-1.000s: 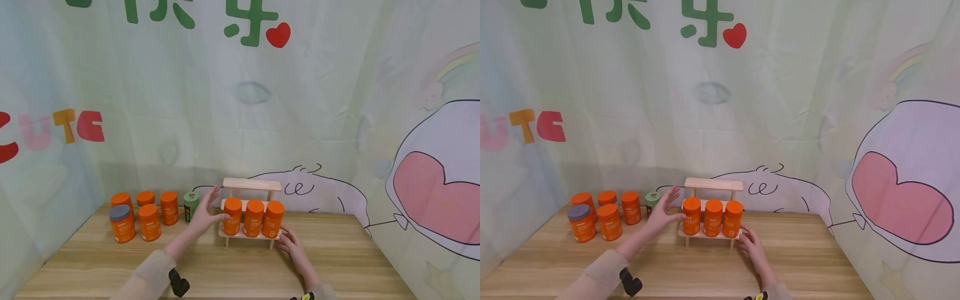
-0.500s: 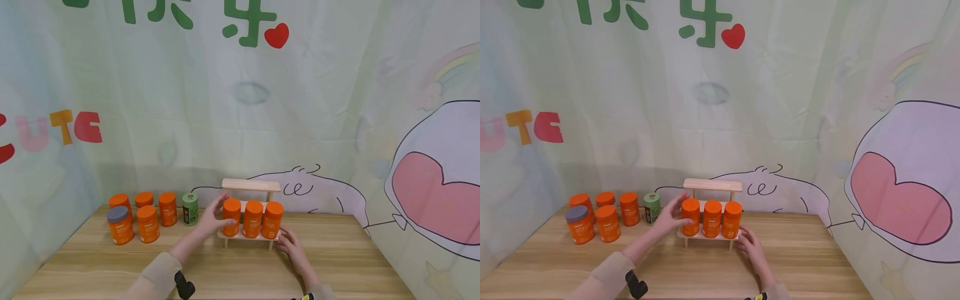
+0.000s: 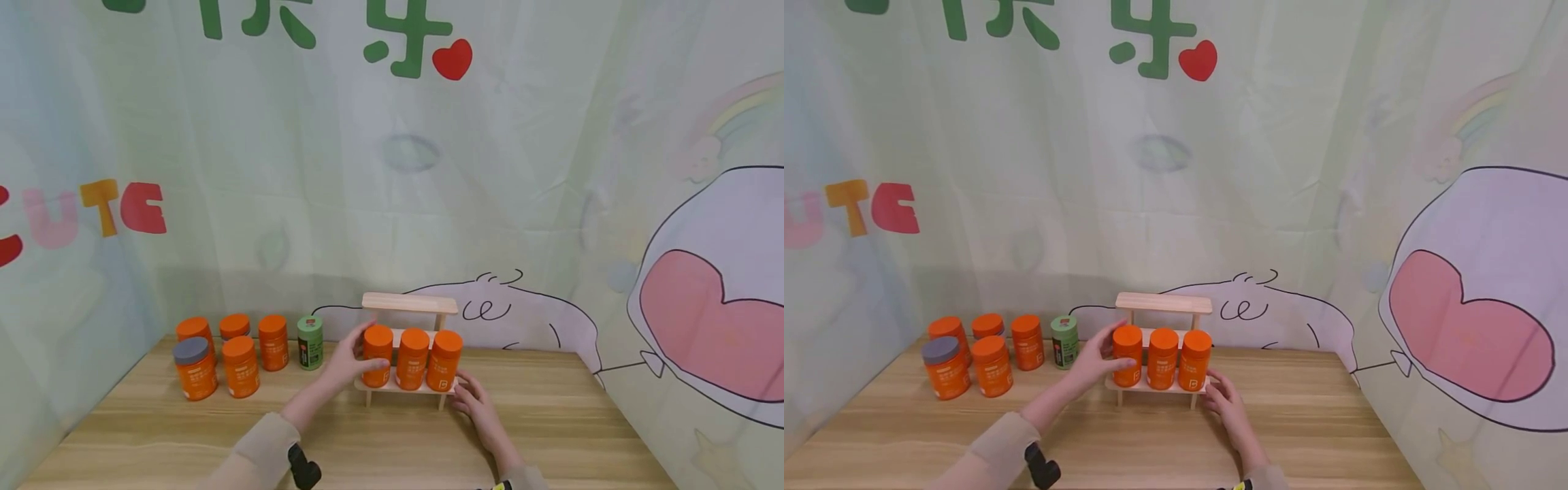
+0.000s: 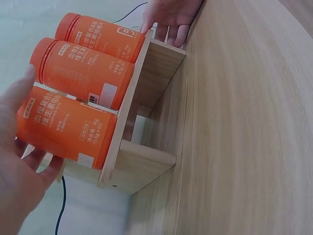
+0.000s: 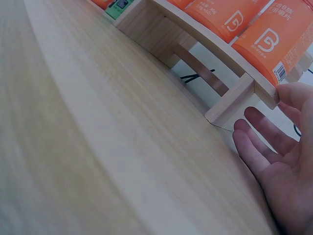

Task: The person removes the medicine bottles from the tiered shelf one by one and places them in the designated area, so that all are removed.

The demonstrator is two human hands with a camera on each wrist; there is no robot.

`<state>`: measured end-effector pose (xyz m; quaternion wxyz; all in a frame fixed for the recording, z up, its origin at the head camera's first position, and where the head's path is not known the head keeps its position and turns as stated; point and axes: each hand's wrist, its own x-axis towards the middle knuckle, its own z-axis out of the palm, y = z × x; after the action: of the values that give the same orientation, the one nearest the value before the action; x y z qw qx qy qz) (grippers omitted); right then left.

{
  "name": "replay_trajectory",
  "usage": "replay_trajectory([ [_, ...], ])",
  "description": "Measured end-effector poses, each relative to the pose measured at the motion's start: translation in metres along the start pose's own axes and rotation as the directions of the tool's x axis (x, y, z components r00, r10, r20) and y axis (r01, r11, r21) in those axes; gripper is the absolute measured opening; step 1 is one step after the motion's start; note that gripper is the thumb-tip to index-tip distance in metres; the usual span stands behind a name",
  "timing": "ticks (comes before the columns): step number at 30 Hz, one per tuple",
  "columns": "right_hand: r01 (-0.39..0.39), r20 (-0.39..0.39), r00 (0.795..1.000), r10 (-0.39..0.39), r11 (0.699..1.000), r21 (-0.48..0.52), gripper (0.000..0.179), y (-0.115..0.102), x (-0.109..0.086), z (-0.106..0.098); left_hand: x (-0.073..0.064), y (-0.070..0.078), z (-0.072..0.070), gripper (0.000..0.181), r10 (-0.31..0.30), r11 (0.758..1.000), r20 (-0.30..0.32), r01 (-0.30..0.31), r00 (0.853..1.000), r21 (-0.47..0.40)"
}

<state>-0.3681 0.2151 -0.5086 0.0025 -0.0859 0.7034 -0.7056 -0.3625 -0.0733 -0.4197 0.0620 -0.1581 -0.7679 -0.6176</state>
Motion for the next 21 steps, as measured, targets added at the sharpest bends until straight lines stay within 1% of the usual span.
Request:
replay_trajectory([
  [6,-0.004,0.0,1.0,0.004,1.0,0.01,0.052,0.0018,-0.0005,-0.0001,-0.0013,0.0001,0.0012,0.076,-0.017,1.0,-0.012,0.016,1.0,-0.016],
  [13,0.009,0.012,1.0,-0.009,1.0,0.01,0.054,0.0024,-0.0001,-0.0015,0.0,0.0002,0.0025,0.072,-0.013,1.0,-0.035,0.013,0.999,-0.007],
  [17,0.01,0.013,1.0,-0.01,1.0,0.009,0.053,0.0023,0.0007,-0.0014,0.0013,0.0,0.003,0.07,-0.022,1.0,-0.045,0.022,0.999,-0.002],
  [21,0.009,0.0,1.0,-0.009,1.0,0.022,0.051,0.0012,0.0009,0.0001,0.0021,0.0001,0.0029,0.07,-0.023,1.0,-0.053,0.023,0.998,0.003],
])
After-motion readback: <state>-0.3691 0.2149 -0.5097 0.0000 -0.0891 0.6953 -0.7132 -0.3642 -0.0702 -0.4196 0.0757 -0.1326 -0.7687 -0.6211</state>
